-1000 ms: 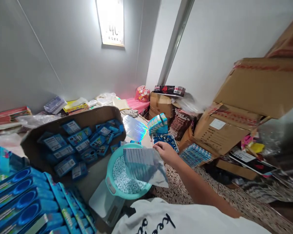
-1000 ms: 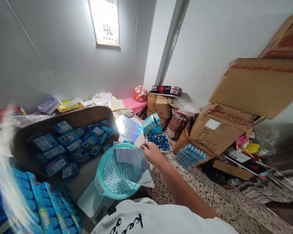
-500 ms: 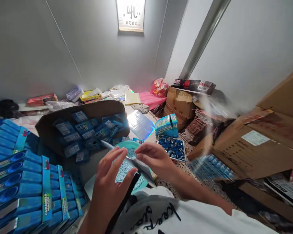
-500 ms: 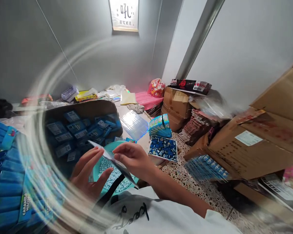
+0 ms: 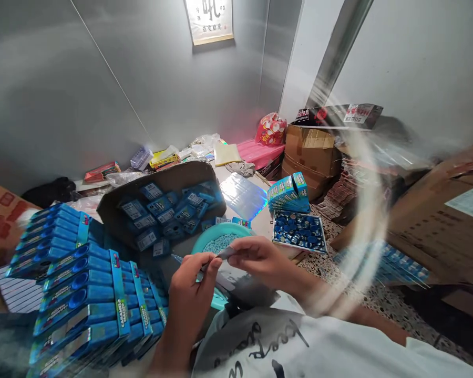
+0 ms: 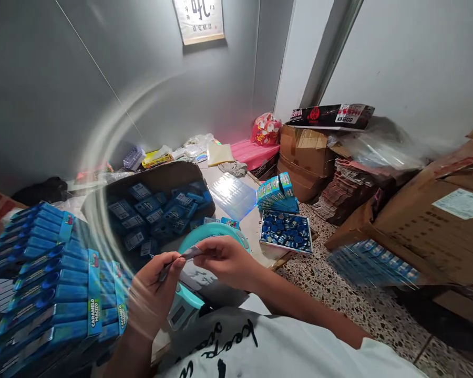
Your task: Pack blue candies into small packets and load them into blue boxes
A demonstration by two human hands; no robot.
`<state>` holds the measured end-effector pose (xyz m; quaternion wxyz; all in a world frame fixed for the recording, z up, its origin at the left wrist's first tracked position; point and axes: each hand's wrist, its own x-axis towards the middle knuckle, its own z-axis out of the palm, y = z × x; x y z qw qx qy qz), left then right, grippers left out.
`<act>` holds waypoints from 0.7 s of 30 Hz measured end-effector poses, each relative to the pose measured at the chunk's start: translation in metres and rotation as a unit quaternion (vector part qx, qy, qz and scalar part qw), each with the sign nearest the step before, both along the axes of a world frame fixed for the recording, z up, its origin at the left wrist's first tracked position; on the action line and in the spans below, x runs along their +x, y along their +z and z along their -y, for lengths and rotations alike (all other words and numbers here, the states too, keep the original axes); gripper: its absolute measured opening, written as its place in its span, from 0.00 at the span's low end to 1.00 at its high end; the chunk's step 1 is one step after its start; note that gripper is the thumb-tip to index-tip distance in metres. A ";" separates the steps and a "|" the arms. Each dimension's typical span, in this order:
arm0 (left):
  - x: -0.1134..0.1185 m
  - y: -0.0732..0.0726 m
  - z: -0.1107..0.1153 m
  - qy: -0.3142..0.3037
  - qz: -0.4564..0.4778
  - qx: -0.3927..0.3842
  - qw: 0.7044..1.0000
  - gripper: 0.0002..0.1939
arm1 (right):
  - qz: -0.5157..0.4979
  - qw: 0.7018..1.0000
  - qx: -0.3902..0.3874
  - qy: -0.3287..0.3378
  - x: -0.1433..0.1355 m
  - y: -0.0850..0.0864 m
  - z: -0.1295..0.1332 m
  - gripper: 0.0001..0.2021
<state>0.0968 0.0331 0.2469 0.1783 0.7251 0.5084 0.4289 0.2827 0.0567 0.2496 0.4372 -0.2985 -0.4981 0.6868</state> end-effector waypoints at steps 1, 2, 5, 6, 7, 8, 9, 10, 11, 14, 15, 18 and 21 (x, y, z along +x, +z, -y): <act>0.000 0.000 0.001 0.002 0.007 0.007 1.000 0.02 | -0.004 1.000 0.001 -0.014 0.000 -0.001 0.001 0.05; 0.001 0.000 0.001 0.011 0.011 0.023 1.000 0.01 | -0.007 1.000 0.005 -0.027 0.000 -0.002 0.002 0.04; 0.002 -0.001 0.001 0.055 -0.017 0.128 0.990 0.07 | -0.005 0.998 0.021 -0.055 -0.003 -0.003 0.005 0.05; 0.002 -0.002 0.001 0.066 -0.044 0.169 0.982 0.10 | -0.003 0.998 0.025 -0.061 -0.004 -0.003 0.005 0.06; 0.002 -0.002 0.001 0.074 -0.076 0.205 0.973 0.12 | 0.000 0.998 0.026 -0.062 -0.005 -0.003 0.005 0.06; 0.002 -0.003 0.001 0.083 -0.105 0.236 0.963 0.15 | 0.002 0.998 0.024 -0.061 -0.006 -0.003 0.005 0.07; 0.001 -0.004 0.001 0.091 -0.128 0.259 0.953 0.17 | 0.001 0.998 0.022 -0.057 -0.007 -0.002 0.005 0.07; 0.001 -0.005 0.002 0.097 -0.143 0.271 0.947 0.19 | -0.005 0.998 0.017 -0.054 -0.007 -0.001 0.005 0.07; 0.002 -0.007 0.003 0.100 -0.146 0.276 0.945 0.20 | -0.012 0.999 0.013 -0.050 -0.007 0.000 0.005 0.07; 0.004 -0.014 0.005 0.077 -0.120 0.259 0.955 0.23 | -0.022 0.998 0.018 -0.047 -0.006 0.002 0.005 0.07; 0.006 -0.017 0.005 0.068 -0.112 0.251 0.959 0.25 | -0.021 0.998 0.025 -0.051 -0.006 0.002 0.005 0.07; 0.008 -0.023 0.006 0.057 -0.106 0.241 0.963 0.27 | -0.009 0.997 0.042 -0.066 -0.005 0.001 0.005 0.07; 0.010 -0.024 0.007 0.047 -0.107 0.235 0.965 0.26 | -0.005 0.997 0.039 -0.071 -0.004 0.000 0.004 0.07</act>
